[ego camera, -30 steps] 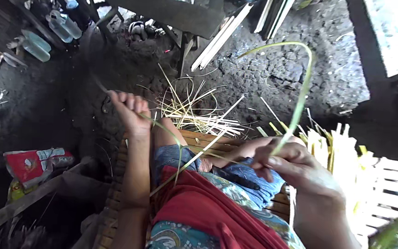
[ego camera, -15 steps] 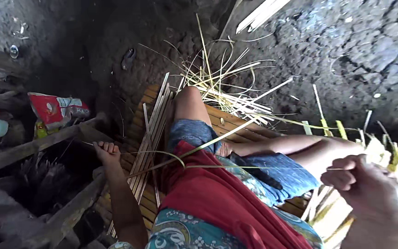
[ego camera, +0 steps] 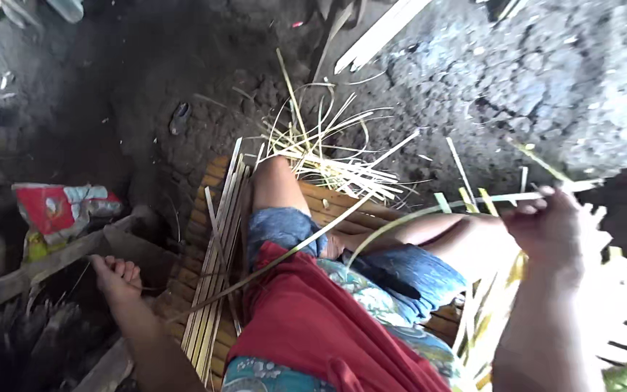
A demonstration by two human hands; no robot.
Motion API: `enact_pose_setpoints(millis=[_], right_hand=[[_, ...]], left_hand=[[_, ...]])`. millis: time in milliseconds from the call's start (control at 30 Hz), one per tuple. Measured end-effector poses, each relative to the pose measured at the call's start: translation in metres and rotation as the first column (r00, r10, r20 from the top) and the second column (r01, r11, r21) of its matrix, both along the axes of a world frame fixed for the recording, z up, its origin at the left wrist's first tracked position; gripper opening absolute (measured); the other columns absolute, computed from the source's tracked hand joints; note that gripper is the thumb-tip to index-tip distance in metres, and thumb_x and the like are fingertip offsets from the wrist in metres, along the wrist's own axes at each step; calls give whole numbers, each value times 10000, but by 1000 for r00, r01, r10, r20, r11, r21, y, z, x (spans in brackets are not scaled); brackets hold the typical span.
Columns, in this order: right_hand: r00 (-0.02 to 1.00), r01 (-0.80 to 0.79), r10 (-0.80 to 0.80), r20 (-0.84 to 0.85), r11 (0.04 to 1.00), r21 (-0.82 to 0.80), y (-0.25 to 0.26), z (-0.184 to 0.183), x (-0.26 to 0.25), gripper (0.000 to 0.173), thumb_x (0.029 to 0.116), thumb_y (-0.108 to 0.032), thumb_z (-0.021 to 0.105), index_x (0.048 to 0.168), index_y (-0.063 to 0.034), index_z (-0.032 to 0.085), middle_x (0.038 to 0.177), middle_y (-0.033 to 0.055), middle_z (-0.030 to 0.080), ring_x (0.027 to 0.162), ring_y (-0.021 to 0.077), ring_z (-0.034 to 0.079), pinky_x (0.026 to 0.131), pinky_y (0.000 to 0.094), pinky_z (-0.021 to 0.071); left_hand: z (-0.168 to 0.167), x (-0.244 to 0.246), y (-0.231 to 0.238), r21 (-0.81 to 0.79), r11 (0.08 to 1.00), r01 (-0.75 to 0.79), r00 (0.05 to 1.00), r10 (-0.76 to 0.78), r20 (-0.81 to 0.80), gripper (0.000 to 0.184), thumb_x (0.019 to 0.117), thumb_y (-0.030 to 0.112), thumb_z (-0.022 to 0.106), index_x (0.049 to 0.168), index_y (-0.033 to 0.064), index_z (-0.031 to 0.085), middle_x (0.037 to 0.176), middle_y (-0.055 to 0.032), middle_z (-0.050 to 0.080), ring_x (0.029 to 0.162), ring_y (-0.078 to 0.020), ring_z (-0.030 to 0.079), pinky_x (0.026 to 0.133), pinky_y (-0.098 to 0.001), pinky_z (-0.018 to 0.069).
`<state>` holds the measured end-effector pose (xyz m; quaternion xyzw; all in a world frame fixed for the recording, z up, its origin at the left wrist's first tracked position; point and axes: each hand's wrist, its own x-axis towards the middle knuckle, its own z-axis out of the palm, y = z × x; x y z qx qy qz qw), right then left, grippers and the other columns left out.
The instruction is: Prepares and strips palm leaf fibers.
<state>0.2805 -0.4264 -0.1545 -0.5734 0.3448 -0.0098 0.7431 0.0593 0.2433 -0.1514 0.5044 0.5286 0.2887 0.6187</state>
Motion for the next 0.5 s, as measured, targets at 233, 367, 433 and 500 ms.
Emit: enact_pose_setpoints(millis=[233,367,433,500], right_hand=[[802,-597,596,-39,801,-28,152,36,115,371,1110,-304,352,1269,-42,561,892,25,716,659,87,656,656,263,571],[426,-791,896,-127,300,-533,187,87,88,365,1107,-270,454,1293,-23,648,955,84,729,744,129,701,726,329,601],[536,-448,844,24,308,-839,178,104,58,325,1069,-220,520,1289,-34,672,1001,114,721,845,179,691,796,383,569],[628,11,751,206,255,-967,165,121,32,330,1033,-191,583,1300,-16,667,1201,180,697,1104,284,677,962,430,540]], left_hand=[[105,140,60,400,829,390,860,-484,165,390,1125,341,228,948,230,556,529,156,411,408,18,378,434,-139,382],[163,195,-2,608,400,686,614,-767,-187,293,1124,297,329,1278,182,549,725,127,547,580,23,552,615,-159,512],[171,215,-58,610,69,789,445,-749,-491,379,1121,278,367,1420,83,492,897,32,639,716,-11,645,726,-221,581],[169,230,-125,555,-250,794,294,-641,-709,391,1113,272,418,1398,40,553,1037,-151,692,837,-240,696,797,-457,586]])
